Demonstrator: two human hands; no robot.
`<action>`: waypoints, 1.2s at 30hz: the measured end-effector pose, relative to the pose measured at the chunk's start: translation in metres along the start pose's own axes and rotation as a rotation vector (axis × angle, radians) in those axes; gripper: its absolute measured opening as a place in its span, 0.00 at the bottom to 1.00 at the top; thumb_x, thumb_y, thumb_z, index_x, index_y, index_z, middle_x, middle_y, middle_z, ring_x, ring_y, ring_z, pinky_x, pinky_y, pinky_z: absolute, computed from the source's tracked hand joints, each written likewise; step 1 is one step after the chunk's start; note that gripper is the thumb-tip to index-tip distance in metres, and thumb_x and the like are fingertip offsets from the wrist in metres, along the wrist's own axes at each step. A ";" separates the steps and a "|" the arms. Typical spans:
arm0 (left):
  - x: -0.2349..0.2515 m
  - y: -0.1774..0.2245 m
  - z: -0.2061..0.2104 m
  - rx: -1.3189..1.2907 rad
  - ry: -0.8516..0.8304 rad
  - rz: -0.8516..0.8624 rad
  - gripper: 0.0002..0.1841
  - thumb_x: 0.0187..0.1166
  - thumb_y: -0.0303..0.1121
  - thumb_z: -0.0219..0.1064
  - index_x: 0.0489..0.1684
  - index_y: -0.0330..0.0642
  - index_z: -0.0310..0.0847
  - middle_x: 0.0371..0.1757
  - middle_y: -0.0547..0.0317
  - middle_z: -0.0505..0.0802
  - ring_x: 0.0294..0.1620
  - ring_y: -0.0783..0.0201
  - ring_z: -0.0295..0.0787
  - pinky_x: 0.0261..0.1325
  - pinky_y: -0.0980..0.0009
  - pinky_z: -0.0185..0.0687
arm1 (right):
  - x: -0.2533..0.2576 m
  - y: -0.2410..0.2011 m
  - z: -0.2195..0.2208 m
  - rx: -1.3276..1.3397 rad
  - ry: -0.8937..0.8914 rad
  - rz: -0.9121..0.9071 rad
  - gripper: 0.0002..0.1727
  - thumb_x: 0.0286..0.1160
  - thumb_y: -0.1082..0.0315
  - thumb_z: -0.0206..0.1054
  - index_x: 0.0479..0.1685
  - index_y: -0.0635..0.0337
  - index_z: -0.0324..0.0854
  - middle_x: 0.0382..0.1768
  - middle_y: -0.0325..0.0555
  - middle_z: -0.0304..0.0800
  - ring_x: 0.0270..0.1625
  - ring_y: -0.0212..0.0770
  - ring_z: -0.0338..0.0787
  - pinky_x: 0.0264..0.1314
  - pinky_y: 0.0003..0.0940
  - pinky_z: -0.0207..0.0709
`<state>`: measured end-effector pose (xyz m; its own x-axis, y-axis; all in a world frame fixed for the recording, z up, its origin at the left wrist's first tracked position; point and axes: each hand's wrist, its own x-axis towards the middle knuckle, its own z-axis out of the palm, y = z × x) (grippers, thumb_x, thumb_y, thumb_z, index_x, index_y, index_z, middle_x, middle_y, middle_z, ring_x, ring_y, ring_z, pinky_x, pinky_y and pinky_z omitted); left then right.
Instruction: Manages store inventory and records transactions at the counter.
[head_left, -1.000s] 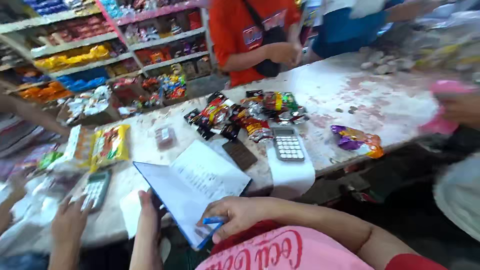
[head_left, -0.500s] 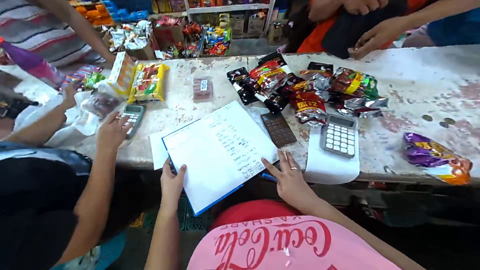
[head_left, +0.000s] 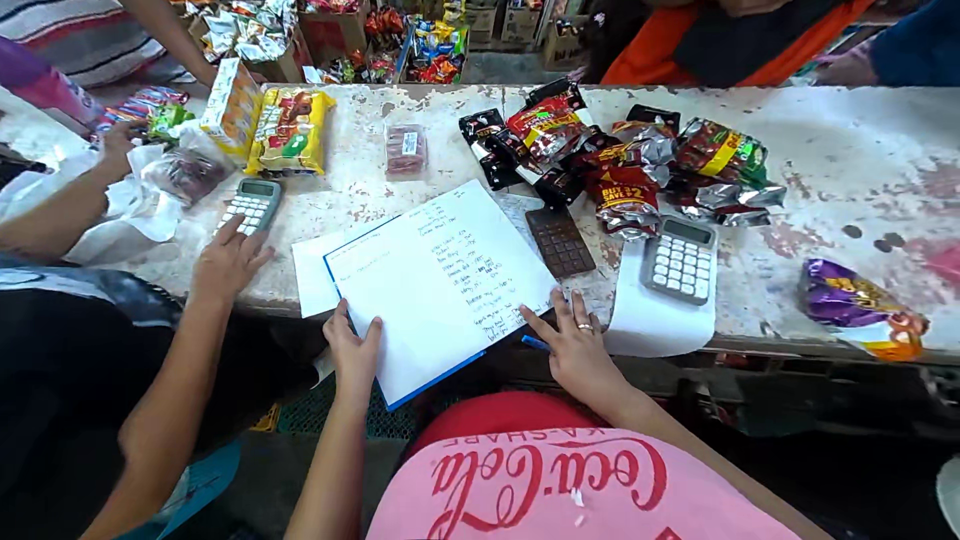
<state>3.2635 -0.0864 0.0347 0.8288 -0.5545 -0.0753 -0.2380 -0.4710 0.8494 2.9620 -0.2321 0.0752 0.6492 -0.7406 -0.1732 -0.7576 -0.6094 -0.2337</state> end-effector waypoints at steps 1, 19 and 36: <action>-0.003 -0.001 0.002 -0.009 0.005 0.006 0.41 0.73 0.36 0.73 0.87 0.29 0.59 0.81 0.25 0.68 0.80 0.41 0.69 0.78 0.51 0.69 | 0.000 0.000 0.000 -0.005 0.001 -0.003 0.50 0.64 0.87 0.63 0.89 0.32 0.66 0.92 0.73 0.44 0.91 0.82 0.43 0.81 0.82 0.48; -0.015 0.012 -0.025 -0.201 -0.105 0.095 0.38 0.74 0.27 0.72 0.87 0.32 0.60 0.84 0.38 0.73 0.77 0.61 0.79 0.75 0.67 0.76 | 0.067 0.097 -0.034 0.499 0.274 0.385 0.40 0.73 0.79 0.62 0.90 0.65 0.56 0.78 0.71 0.71 0.72 0.64 0.81 0.72 0.57 0.75; 0.008 0.067 0.052 0.495 -0.214 0.568 0.17 0.81 0.30 0.61 0.63 0.42 0.90 0.60 0.37 0.90 0.68 0.35 0.81 0.69 0.42 0.77 | 0.072 0.109 -0.012 1.139 0.561 0.426 0.07 0.80 0.68 0.69 0.38 0.61 0.77 0.22 0.33 0.78 0.17 0.24 0.74 0.21 0.20 0.72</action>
<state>3.2277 -0.1577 0.0636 0.4087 -0.8986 0.1597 -0.8362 -0.2985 0.4601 2.9254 -0.3548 0.0489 0.0548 -0.9951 -0.0817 -0.2362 0.0666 -0.9694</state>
